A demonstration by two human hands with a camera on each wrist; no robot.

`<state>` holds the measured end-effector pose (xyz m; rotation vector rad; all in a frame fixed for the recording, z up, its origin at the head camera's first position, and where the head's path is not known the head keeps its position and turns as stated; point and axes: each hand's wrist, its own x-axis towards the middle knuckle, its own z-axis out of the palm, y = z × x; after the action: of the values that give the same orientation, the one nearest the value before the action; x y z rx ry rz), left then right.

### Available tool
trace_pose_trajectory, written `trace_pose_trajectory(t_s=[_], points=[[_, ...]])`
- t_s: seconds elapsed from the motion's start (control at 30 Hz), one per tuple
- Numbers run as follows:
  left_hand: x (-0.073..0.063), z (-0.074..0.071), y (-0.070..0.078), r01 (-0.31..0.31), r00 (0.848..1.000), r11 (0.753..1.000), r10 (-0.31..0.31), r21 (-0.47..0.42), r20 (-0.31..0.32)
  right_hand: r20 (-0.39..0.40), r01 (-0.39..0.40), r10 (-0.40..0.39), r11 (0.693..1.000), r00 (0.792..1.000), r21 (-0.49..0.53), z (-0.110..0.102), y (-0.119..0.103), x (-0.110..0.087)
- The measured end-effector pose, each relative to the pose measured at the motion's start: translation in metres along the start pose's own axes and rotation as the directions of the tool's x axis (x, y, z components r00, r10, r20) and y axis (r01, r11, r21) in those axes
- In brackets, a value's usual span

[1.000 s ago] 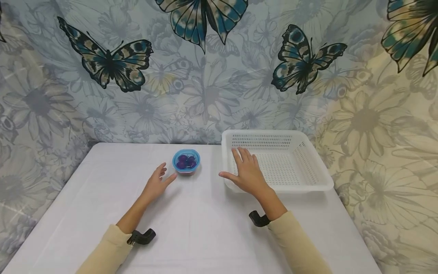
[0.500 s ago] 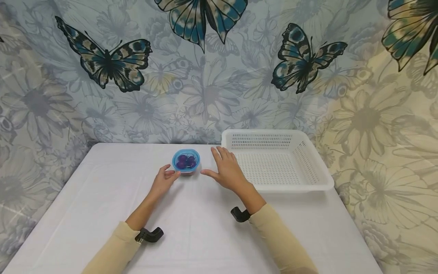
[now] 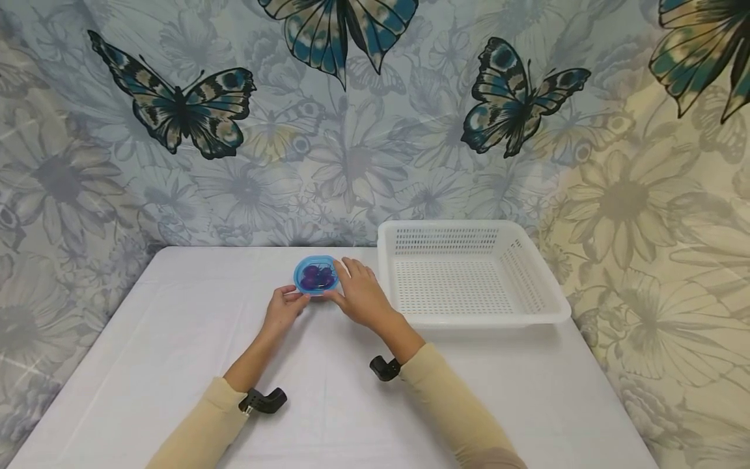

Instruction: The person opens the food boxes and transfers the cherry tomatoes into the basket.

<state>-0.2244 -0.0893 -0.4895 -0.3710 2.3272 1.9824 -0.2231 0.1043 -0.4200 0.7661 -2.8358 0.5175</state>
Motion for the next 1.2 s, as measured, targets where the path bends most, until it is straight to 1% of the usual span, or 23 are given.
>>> trace_pose_trajectory(t_s=[0.23, 0.43, 0.5, 0.57, 0.7, 0.83, 0.97, 1.07, 1.2], points=[[0.000, 0.004, -0.001, 0.031, 0.999, 0.999, -0.031, -0.025, -0.007, 0.005, 0.025, -0.025, 1.000, 1.000, -0.010, 0.019, -0.009, 0.008], [0.000, 0.006, 0.000, 0.054, 0.998, 0.998, -0.054, -0.039, -0.016, -0.007, 0.007, -0.007, 0.999, 1.000, -0.038, 0.037, -0.008, 0.015], [0.001, 0.006, 0.000, 0.064, 0.998, 0.997, -0.065, -0.046, -0.016, -0.015, 0.014, -0.015, 0.998, 1.000, -0.055, 0.043, -0.007, 0.016], [0.001, 0.006, 0.000, 0.067, 0.998, 0.996, -0.068, -0.052, -0.012, -0.024, 0.027, -0.028, 0.997, 0.999, -0.067, 0.047, -0.005, 0.016], [0.001, 0.006, 0.000, 0.078, 0.997, 0.994, -0.079, -0.074, -0.007, -0.075, 0.072, -0.080, 0.993, 0.994, -0.097, 0.051, -0.003, 0.016], [0.003, 0.007, 0.001, 0.078, 0.997, 0.988, -0.080, -0.132, -0.010, -0.112, 0.111, -0.134, 0.976, 0.985, -0.188, 0.054, -0.001, 0.018], [0.006, 0.009, 0.002, 0.072, 0.997, 0.969, -0.080, -0.237, -0.022, -0.113, 0.131, -0.162, 0.961, 0.980, -0.244, 0.056, 0.000, 0.016], [0.007, 0.010, 0.002, 0.074, 0.996, 0.944, -0.084, -0.321, -0.017, -0.119, 0.146, -0.181, 0.956, 0.976, -0.255, 0.057, 0.002, 0.015], [0.008, 0.010, 0.003, 0.073, 0.996, 0.921, -0.084, -0.382, -0.012, -0.138, 0.185, -0.227, 0.946, 0.964, -0.265, 0.057, 0.004, 0.015]])
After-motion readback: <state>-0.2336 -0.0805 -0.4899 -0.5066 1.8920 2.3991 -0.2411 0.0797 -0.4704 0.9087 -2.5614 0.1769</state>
